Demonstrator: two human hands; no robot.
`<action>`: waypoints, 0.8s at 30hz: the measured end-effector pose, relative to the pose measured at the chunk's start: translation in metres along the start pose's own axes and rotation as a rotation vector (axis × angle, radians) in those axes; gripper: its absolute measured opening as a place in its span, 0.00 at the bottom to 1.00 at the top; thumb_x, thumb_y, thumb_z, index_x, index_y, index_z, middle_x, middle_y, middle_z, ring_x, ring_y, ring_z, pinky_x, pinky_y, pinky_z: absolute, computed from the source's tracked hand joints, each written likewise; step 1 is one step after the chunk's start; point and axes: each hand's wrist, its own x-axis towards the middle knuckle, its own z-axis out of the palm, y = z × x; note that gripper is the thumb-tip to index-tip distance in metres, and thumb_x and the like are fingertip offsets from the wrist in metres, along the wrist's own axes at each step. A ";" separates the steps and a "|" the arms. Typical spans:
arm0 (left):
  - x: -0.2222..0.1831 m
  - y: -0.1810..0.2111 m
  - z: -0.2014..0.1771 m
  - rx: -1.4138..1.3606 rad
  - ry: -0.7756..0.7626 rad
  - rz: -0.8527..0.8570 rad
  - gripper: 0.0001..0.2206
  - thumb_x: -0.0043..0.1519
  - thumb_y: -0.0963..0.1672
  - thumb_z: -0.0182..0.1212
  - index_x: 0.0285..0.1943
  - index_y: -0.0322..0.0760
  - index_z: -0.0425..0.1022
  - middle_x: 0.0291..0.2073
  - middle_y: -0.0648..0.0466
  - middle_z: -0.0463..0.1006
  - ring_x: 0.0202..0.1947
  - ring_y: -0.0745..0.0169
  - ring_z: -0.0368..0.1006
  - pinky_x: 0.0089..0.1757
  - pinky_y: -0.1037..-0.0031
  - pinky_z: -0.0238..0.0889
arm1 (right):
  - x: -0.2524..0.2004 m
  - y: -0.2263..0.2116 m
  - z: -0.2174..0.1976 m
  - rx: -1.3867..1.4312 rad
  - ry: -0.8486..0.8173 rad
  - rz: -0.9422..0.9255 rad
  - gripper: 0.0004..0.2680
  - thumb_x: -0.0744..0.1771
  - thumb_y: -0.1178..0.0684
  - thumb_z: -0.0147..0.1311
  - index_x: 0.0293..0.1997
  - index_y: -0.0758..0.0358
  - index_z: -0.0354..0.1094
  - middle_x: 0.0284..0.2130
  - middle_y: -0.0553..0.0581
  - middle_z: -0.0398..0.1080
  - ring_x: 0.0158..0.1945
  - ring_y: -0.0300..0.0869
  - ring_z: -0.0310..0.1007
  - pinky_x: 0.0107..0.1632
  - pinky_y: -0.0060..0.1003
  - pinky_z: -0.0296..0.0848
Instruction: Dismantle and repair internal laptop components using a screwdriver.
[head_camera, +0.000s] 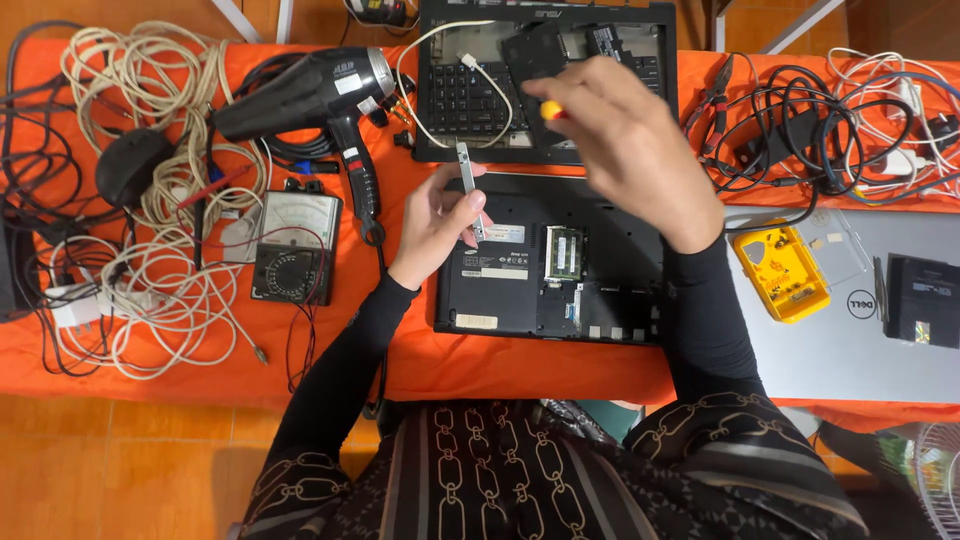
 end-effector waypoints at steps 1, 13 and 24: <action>-0.001 -0.001 0.000 0.001 -0.009 0.004 0.26 0.65 0.50 0.63 0.65 0.26 0.67 0.27 0.50 0.80 0.30 0.68 0.80 0.28 0.81 0.70 | 0.002 -0.006 -0.007 -0.007 0.006 0.002 0.11 0.71 0.67 0.59 0.60 0.67 0.70 0.44 0.60 0.69 0.51 0.48 0.70 0.57 0.41 0.70; 0.000 -0.002 0.000 0.015 0.025 -0.017 0.28 0.64 0.54 0.61 0.63 0.27 0.69 0.24 0.51 0.80 0.20 0.72 0.75 0.24 0.84 0.65 | -0.011 -0.031 -0.037 -0.145 0.370 0.042 0.09 0.69 0.64 0.67 0.52 0.68 0.73 0.45 0.58 0.70 0.48 0.47 0.68 0.48 0.36 0.67; 0.000 0.005 0.002 0.047 0.034 -0.068 0.27 0.63 0.54 0.59 0.62 0.29 0.72 0.23 0.52 0.79 0.16 0.75 0.71 0.20 0.86 0.60 | -0.020 -0.028 -0.047 -0.151 0.400 0.060 0.09 0.71 0.64 0.67 0.55 0.69 0.71 0.46 0.58 0.77 0.47 0.45 0.72 0.52 0.34 0.68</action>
